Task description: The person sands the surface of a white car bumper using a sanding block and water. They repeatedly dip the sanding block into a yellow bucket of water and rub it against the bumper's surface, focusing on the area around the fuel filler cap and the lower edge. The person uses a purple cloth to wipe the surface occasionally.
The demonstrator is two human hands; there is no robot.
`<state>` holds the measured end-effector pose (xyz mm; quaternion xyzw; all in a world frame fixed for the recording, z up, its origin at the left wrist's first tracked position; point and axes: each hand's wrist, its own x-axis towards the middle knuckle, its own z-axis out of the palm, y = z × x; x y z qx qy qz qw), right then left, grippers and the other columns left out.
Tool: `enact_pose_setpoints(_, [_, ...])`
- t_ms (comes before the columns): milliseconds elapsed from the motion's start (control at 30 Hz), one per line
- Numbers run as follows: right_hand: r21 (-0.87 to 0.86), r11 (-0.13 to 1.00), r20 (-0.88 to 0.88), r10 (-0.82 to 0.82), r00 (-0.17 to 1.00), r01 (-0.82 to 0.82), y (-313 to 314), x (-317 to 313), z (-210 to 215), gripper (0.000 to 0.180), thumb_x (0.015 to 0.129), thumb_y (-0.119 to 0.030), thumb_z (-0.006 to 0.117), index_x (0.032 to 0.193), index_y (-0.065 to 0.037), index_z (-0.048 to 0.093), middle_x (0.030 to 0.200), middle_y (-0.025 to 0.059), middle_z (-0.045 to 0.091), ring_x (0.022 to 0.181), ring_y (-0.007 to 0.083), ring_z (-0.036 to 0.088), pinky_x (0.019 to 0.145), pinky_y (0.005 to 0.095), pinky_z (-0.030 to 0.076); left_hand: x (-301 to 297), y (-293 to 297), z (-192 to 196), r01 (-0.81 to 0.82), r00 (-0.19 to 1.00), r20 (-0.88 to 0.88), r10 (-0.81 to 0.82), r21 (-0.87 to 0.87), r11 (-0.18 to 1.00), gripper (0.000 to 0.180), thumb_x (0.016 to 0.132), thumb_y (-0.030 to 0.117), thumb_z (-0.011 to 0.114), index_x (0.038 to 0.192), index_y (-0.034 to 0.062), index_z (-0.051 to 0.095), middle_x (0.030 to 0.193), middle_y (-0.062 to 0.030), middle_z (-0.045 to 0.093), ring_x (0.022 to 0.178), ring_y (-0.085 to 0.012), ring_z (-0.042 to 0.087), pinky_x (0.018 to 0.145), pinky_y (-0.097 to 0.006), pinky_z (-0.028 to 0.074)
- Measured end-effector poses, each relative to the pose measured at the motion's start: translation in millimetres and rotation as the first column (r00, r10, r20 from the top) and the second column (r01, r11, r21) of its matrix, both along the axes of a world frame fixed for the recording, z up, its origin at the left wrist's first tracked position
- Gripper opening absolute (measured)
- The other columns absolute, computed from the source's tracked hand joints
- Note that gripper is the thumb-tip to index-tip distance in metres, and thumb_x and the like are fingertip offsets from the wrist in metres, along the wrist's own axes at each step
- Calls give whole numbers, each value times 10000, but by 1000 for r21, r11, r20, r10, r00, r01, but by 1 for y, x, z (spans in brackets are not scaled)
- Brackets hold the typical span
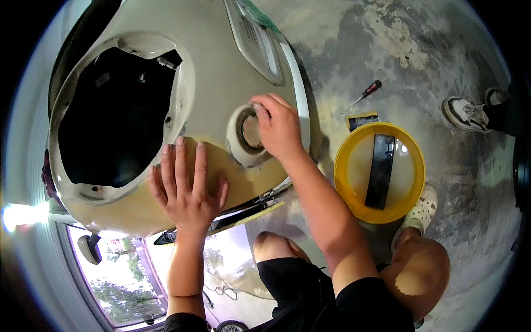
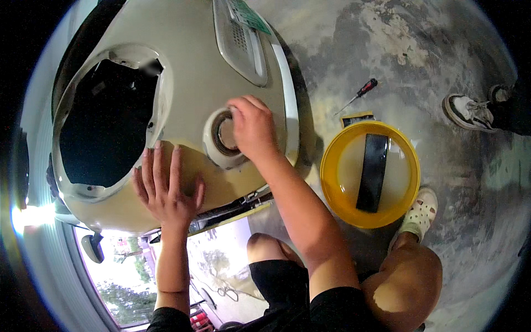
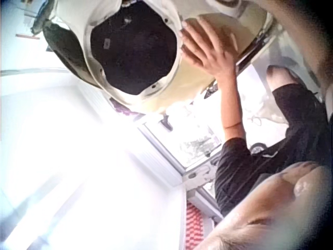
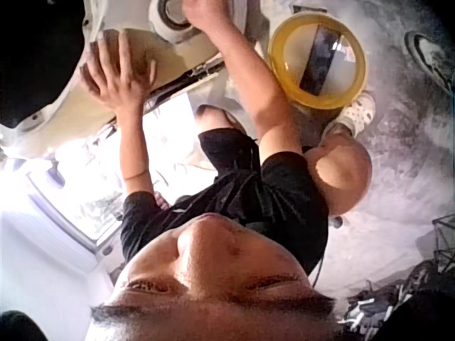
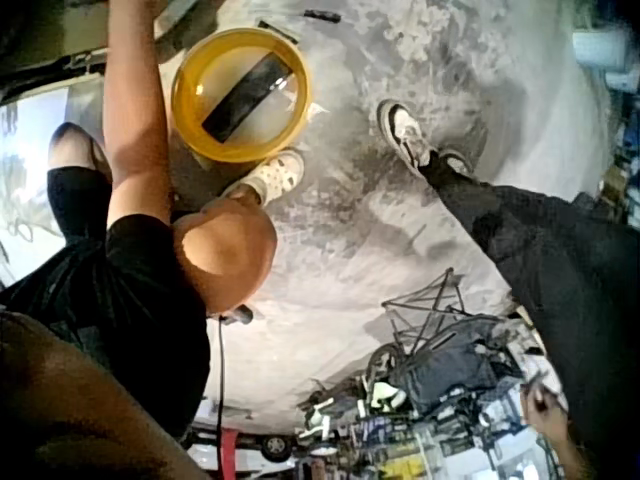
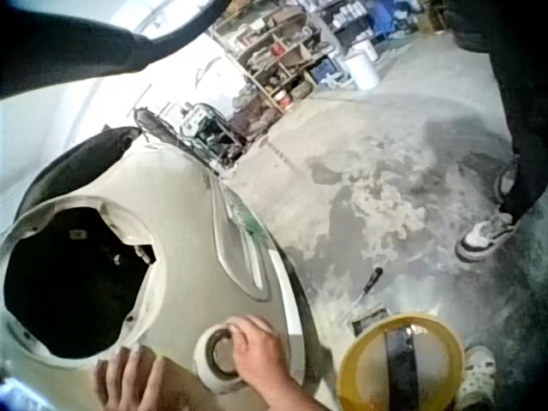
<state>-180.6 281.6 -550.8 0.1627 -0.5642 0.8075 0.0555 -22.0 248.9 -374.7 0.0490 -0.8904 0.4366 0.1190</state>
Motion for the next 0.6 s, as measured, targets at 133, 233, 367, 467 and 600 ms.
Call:
enact_pose_setpoints(133, [12, 1000, 10, -25, 1000, 25, 2, 3, -3, 126, 951, -45, 639, 1054, -24, 707, 974, 170, 716, 900, 377, 695, 792, 418, 548, 1, -1, 1, 12, 1000, -2, -12, 3, 1000, 602, 865, 412, 692, 1426, 202, 636, 1549, -101, 542, 1470, -315, 452, 1250, -527, 203])
enact_pose_setpoints(233, [105, 994, 204, 17, 979, -39, 6, 25, -27, 136, 950, -65, 654, 1063, -24, 719, 981, 178, 725, 916, 392, 697, 802, 421, 550, 1, 0, 2, 0, 1000, -12, 1, 18, 1000, 679, 800, 371, 756, 1447, 212, 624, 1575, -99, 514, 1500, -308, 418, 1269, -519, 189])
enact_pose_setpoints(367, [55, 998, 130, -31, 991, 24, 4, 3, -5, 148, 949, -76, 661, 1067, -13, 726, 1004, 199, 729, 921, 414, 696, 808, 432, 551, -2, 3, -1, -18, 1000, 12, 18, 22, 1000, 696, 806, 365, 747, 1469, 209, 602, 1587, -103, 500, 1507, -315, 408, 1274, -520, 177])
enact_pose_setpoints(467, [47, 999, 106, 22, 994, -27, 1, -3, 3, 156, 942, -61, 631, 1062, -19, 722, 1008, 202, 719, 951, 426, 680, 833, 472, 543, -1, 0, -2, -8, 1000, 11, 8, 15, 1000, 664, 830, 386, 723, 1459, 207, 609, 1579, -103, 509, 1495, -317, 422, 1266, -519, 183])
enact_pose_setpoints(600, [115, 987, 273, 77, 959, -112, 15, 36, -25, 132, 941, -77, 647, 1030, -28, 730, 969, 204, 730, 924, 438, 688, 830, 494, 544, 4, 0, 5, -7, 1000, -6, 7, 2, 1000, 663, 830, 383, 722, 1460, 211, 609, 1577, -102, 511, 1495, -315, 421, 1267, -517, 184])
